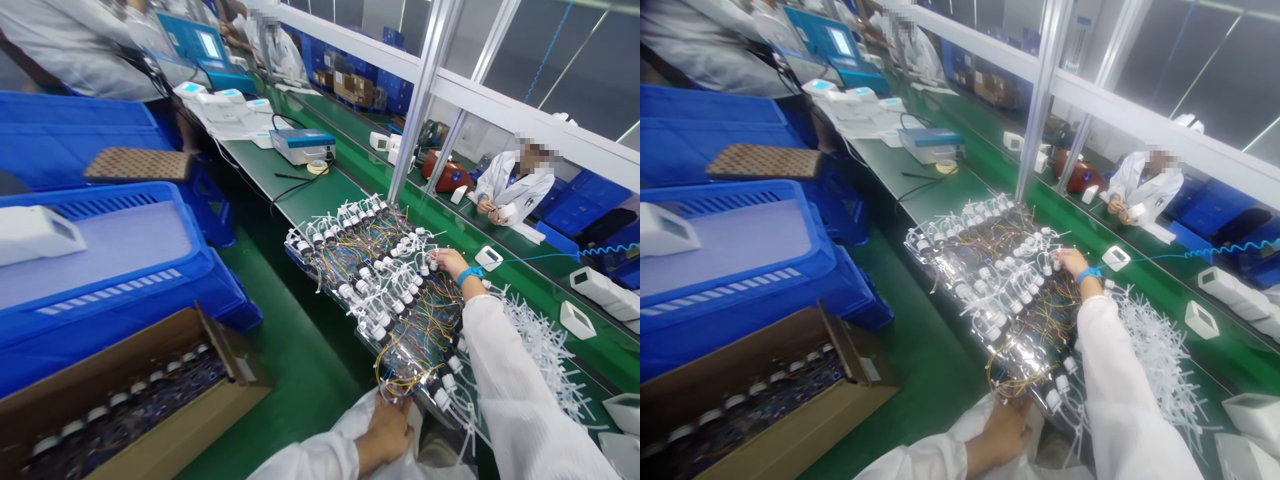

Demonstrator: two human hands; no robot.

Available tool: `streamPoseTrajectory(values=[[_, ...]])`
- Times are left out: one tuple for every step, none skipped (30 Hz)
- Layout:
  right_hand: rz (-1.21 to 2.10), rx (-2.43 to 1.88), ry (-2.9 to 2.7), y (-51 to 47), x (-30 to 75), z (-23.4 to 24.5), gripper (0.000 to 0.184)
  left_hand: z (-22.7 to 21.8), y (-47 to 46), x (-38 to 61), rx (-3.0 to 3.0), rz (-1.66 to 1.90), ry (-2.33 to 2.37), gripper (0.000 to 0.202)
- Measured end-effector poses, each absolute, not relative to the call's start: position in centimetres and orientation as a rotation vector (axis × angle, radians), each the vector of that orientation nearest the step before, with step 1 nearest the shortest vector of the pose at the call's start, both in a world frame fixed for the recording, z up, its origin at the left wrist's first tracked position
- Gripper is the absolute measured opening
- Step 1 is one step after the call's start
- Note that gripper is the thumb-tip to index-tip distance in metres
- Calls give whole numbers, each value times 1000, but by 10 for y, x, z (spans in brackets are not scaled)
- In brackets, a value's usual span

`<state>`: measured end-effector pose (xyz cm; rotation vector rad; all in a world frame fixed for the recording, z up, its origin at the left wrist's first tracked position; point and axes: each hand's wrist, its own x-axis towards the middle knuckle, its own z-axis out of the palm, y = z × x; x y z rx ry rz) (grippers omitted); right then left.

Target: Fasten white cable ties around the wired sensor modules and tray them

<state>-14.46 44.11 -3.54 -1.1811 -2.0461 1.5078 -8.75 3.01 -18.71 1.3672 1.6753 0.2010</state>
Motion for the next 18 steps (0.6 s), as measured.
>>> streamPoseTrajectory(values=[[1482,-1180,-2062,442,-145,-37,25,-187,30,-87,1372,203,1683,94],[1457,-1179,-2076,443,-146,-39,26,-188,30,-87,1368,208,1683,93],[1431,-1179,-2088,444,-146,-40,28,-189,30,-87,1368,207,1680,94],[1406,-1180,-2098,445,-146,-42,30,-190,30,-87,1369,201,1679,94],[1379,-1181,-2105,445,-145,-44,32,-192,30,-86,1371,197,1679,95],[1353,-1183,-2112,446,-145,-45,32,-193,30,-86,1375,197,1680,95],[1329,-1185,-2118,446,-144,-46,32,-194,30,-86,1377,203,1682,95],[1306,-1186,-2125,447,-144,-48,31,-196,29,-86,1380,217,1684,94],[1287,-1186,-2132,447,-144,-49,30,-197,29,-85,1382,230,1687,94],[1270,-1185,-2140,448,-144,-49,28,-198,29,-85,1385,236,1688,94],[1257,-1184,-2148,448,-144,-50,26,-198,29,-85,1388,235,1688,94],[1247,-1184,-2157,449,-145,-50,25,-198,29,-85,1391,230,1687,94],[1239,-1185,-2165,450,-145,-50,24,-198,29,-86,1395,221,1684,95],[1234,-1186,-2172,451,-146,-50,23,-198,29,-86,1400,210,1679,96],[1232,-1187,-2180,452,-146,-50,24,-197,30,-86,1403,202,1677,96],[1232,-1188,-2188,453,-146,-49,25,-197,30,-86,1405,203,1678,96],[1234,-1187,-2196,454,-145,-48,28,-197,30,-86,1402,210,1679,95],[1239,-1186,-2206,455,-144,-47,31,-197,30,-86,1385,225,1674,95]])
